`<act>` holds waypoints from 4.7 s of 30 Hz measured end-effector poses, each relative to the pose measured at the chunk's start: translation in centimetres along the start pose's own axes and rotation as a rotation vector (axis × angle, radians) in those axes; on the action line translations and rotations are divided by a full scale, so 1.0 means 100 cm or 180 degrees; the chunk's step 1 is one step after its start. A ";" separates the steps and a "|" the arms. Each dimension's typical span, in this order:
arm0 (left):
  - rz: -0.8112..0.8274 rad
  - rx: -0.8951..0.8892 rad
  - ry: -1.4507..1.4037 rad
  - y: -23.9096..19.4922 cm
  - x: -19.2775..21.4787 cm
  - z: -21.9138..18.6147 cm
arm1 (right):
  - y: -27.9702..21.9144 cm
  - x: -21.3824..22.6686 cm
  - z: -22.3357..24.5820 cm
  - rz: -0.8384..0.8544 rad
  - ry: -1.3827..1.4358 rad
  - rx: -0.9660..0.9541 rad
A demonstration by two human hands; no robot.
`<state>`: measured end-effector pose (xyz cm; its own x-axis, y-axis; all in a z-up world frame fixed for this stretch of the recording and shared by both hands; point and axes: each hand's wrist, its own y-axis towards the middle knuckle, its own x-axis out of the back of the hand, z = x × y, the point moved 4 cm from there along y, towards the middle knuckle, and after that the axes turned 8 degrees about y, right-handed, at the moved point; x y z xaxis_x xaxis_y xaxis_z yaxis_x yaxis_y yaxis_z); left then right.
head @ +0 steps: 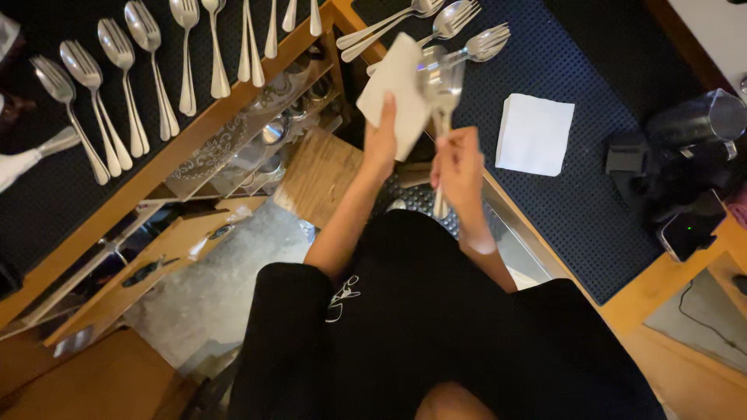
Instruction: The person takes napkins from a stack and wraps individual forks and spoons, tucking them into the folded paper.
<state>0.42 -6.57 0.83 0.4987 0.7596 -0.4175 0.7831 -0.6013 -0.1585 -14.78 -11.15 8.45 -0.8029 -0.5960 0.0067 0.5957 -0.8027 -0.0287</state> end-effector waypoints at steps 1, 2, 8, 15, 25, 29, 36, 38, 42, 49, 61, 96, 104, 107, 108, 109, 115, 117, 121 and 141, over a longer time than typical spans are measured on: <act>0.0041 0.0577 -0.0460 -0.003 -0.010 0.006 | -0.005 -0.008 0.007 0.0030 0.0001 -0.0004; 0.0020 0.0561 -0.0465 -0.006 -0.017 0.004 | -0.008 -0.015 0.012 0.0188 -0.0391 0.0041; -0.0082 -0.0576 -0.0025 -0.010 -0.028 -0.016 | -0.024 -0.016 -0.020 0.1088 0.0065 -0.0521; 0.1323 0.0301 -0.2882 -0.059 -0.035 -0.053 | -0.045 -0.005 -0.052 0.1649 0.2591 -0.1526; 0.1252 0.0335 -0.1714 -0.046 -0.048 0.020 | -0.039 0.003 -0.027 0.1271 0.1661 -0.0890; 0.1499 0.0048 -0.1750 -0.054 -0.041 -0.024 | -0.042 0.010 -0.034 0.1752 0.1933 -0.0644; 0.1930 0.0124 -0.1847 -0.053 -0.039 -0.051 | -0.047 0.010 -0.025 0.1358 0.1580 -0.0880; 0.1982 0.0213 -0.1768 -0.051 -0.037 -0.051 | -0.049 0.009 -0.022 0.1285 0.1501 -0.0820; 0.2067 -0.0115 -0.1094 -0.056 -0.040 -0.066 | -0.045 0.012 -0.020 0.0995 0.0590 -0.0476; 0.1581 -0.0382 -0.0907 -0.052 -0.045 -0.063 | -0.032 0.003 -0.020 0.0284 0.0724 -0.0305; 0.1411 -0.0273 -0.0444 -0.041 -0.025 -0.063 | -0.035 -0.004 -0.026 0.0499 0.0630 -0.0843; -0.1281 -0.0493 0.3257 -0.183 0.173 -0.190 | -0.010 -0.169 0.077 0.3268 -0.0820 0.1941; -0.1627 -0.0755 0.3411 -0.164 0.229 -0.153 | -0.003 -0.183 0.058 0.3275 -0.0898 0.0627; -0.3068 -0.0836 0.2821 -0.180 0.261 -0.146 | -0.003 -0.189 0.064 0.3228 -0.0866 0.0660; -0.2381 -0.0468 0.1526 -0.175 0.272 -0.136 | -0.003 -0.187 0.064 0.3193 -0.0860 0.0502; -0.1644 -0.0111 0.0257 -0.170 0.273 -0.126 | -0.005 -0.186 0.066 0.3193 -0.0865 0.0498; 0.0532 0.1206 -0.0308 -0.132 0.252 -0.104 | -0.024 -0.169 0.085 0.3236 -0.0848 0.1103; 0.0256 0.1271 0.0390 -0.104 0.257 -0.108 | -0.032 -0.164 0.084 0.3365 -0.1199 0.1095; 0.0404 0.0477 0.0748 -0.099 0.261 -0.149 | -0.038 -0.152 0.074 0.3393 -0.1170 0.0859; -0.1140 -0.0666 -0.0387 -0.110 0.145 -0.101 | -0.001 -0.163 0.055 0.1911 -0.0244 0.0796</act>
<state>2.76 13.62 5.51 0.1440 0.8689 -0.4736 0.9635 -0.2321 -0.1330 -1.63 -1.40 13.85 -0.3308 -0.9342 0.1335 0.9346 -0.3047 0.1835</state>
